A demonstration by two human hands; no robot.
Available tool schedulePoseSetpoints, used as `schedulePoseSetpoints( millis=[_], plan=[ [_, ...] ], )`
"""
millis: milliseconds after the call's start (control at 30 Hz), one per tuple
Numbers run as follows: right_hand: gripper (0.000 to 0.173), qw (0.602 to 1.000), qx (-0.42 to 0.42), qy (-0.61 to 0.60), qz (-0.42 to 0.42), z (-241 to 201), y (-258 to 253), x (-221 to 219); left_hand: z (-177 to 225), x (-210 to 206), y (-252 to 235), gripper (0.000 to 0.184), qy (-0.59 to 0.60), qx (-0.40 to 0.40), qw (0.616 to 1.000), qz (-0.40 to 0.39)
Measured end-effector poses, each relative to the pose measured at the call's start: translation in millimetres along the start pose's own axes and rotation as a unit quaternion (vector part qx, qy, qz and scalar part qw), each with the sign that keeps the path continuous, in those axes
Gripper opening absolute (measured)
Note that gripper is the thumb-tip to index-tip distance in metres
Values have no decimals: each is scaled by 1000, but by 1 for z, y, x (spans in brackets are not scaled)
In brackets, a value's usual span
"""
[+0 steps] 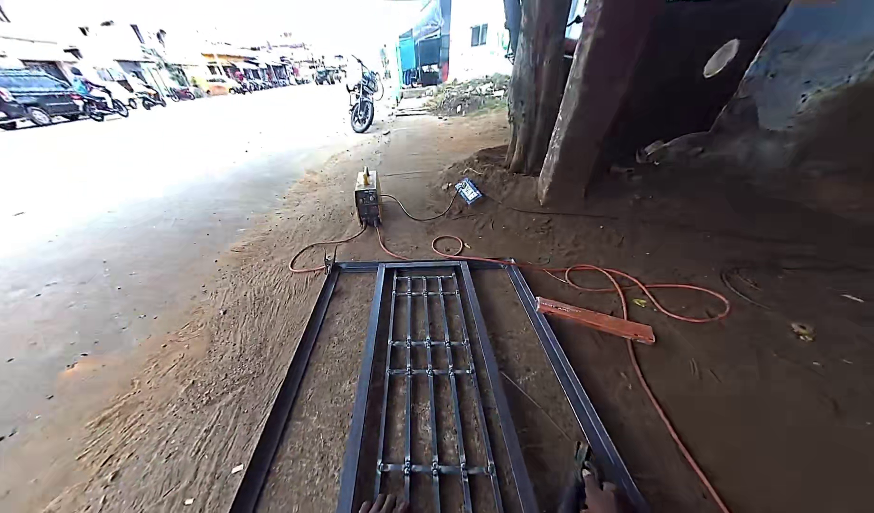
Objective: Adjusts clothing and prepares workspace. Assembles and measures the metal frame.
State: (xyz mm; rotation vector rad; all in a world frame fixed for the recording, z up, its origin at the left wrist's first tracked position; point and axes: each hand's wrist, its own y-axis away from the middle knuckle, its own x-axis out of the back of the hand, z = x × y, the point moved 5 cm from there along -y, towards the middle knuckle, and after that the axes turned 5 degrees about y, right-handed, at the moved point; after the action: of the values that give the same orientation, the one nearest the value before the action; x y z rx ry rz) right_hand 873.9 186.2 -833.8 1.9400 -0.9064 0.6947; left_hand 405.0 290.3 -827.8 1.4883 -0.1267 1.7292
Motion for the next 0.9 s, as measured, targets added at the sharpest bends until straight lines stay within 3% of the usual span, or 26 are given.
schedulePoseSetpoints(
  millis=[133, 267, 467, 600, 733, 900],
  plan=[
    [59, 996, -30, -84, 5, 3, -24, 18, -9, -9, -1, 63, 14, 12, 999, 28],
    [53, 993, -31, -114, 5, -24, -20, 17, -19, -8, -15, 67, -12, -11, 997, 70],
    [50, 987, -34, -157, 31, -26, -6, 7, -12, 6, -21, 82, -6, -4, 1000, 9],
    [53, 984, 6, -118, 134, -39, 11, 54, -8, 11, -29, 84, -18, 6, 1000, -14],
    [55, 979, -8, -82, 187, -39, 8, 102, -4, 15, -33, 81, -38, 0, 998, -44],
    [50, 965, 23, -122, 231, -50, 8, 108, -1, 16, -35, 75, -48, -8, 995, -82]
  ],
)
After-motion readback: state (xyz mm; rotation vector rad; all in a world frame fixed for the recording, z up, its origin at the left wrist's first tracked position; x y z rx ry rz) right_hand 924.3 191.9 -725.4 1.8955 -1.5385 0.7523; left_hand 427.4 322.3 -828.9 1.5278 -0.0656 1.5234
